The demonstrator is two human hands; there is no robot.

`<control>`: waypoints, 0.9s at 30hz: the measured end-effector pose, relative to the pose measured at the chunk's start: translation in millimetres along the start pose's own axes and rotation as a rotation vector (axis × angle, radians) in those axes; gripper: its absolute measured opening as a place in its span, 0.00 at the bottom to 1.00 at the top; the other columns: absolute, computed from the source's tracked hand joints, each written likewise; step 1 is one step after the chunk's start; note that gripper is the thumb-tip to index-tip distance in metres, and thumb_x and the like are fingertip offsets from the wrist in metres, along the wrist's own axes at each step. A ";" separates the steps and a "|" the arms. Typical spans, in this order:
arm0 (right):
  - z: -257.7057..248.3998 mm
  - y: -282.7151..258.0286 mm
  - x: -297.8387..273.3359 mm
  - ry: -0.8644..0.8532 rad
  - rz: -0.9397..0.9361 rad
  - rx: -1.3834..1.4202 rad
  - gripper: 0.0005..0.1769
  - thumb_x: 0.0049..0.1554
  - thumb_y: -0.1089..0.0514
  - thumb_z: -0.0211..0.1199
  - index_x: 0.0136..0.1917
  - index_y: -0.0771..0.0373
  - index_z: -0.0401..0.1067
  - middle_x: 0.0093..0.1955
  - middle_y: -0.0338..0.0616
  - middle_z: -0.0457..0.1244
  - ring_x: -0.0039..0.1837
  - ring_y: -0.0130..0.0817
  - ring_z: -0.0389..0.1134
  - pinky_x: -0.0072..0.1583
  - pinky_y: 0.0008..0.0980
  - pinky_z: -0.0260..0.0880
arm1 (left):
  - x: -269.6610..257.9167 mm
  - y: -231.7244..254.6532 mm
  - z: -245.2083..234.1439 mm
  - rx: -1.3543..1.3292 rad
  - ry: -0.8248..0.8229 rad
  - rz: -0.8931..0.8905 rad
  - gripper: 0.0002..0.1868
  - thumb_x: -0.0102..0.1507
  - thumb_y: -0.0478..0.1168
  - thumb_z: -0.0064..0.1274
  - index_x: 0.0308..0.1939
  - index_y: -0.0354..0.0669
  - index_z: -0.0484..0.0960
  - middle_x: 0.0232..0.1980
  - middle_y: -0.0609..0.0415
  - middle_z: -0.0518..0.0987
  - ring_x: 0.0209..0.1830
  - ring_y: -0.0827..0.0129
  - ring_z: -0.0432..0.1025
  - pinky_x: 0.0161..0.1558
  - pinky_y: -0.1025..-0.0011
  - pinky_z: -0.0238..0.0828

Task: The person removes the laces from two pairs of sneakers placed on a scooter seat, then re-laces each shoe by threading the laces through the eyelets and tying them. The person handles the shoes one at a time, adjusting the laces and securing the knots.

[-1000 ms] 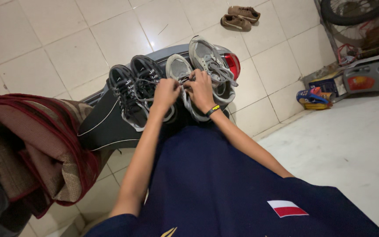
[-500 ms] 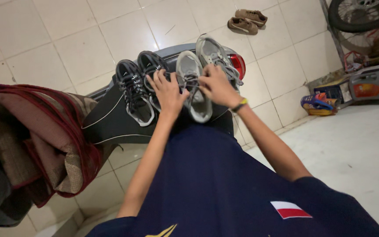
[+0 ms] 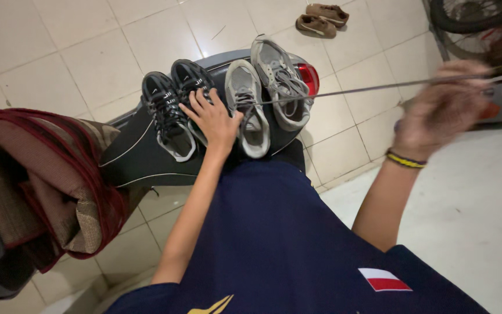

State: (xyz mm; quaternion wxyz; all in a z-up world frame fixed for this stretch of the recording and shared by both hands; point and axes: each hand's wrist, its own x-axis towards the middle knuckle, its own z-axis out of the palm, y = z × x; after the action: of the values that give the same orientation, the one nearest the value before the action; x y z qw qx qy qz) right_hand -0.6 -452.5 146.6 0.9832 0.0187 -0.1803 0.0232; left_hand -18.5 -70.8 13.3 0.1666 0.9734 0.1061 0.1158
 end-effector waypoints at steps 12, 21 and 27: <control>18.6 18.2 35.2 0.115 -0.022 -0.708 0.08 0.70 0.52 0.59 0.51 0.56 0.72 0.55 0.34 0.67 0.50 0.22 0.67 0.55 0.17 0.68 | -17.6 8.0 15.8 -0.182 -0.010 0.401 0.11 0.60 0.40 0.64 0.41 0.37 0.82 0.58 0.42 0.71 0.64 0.48 0.64 0.72 0.51 0.55; -13.1 2.8 73.8 0.100 -0.130 -0.955 0.10 0.74 0.53 0.59 0.58 0.62 0.70 0.47 0.36 0.62 0.41 0.21 0.54 0.43 0.21 0.53 | -21.3 13.5 25.0 -0.101 0.024 0.358 0.14 0.54 0.38 0.63 0.40 0.32 0.84 0.53 0.40 0.71 0.54 0.47 0.64 0.53 0.55 0.63; -25.1 27.8 93.6 -0.093 -0.237 -1.494 0.02 0.75 0.62 0.60 0.57 0.62 0.72 0.47 0.37 0.65 0.38 0.25 0.56 0.41 0.26 0.54 | -25.6 1.8 51.1 -0.277 -0.005 0.267 0.07 0.55 0.36 0.58 0.31 0.32 0.82 0.49 0.39 0.71 0.51 0.46 0.64 0.52 0.55 0.64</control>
State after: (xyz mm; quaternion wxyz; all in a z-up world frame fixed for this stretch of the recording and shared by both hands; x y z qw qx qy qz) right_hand 94.2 -420.0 157.2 0.7216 -0.6324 -0.1859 -0.2115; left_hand -29.2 -94.0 -37.9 0.2824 0.9469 -0.0416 0.1478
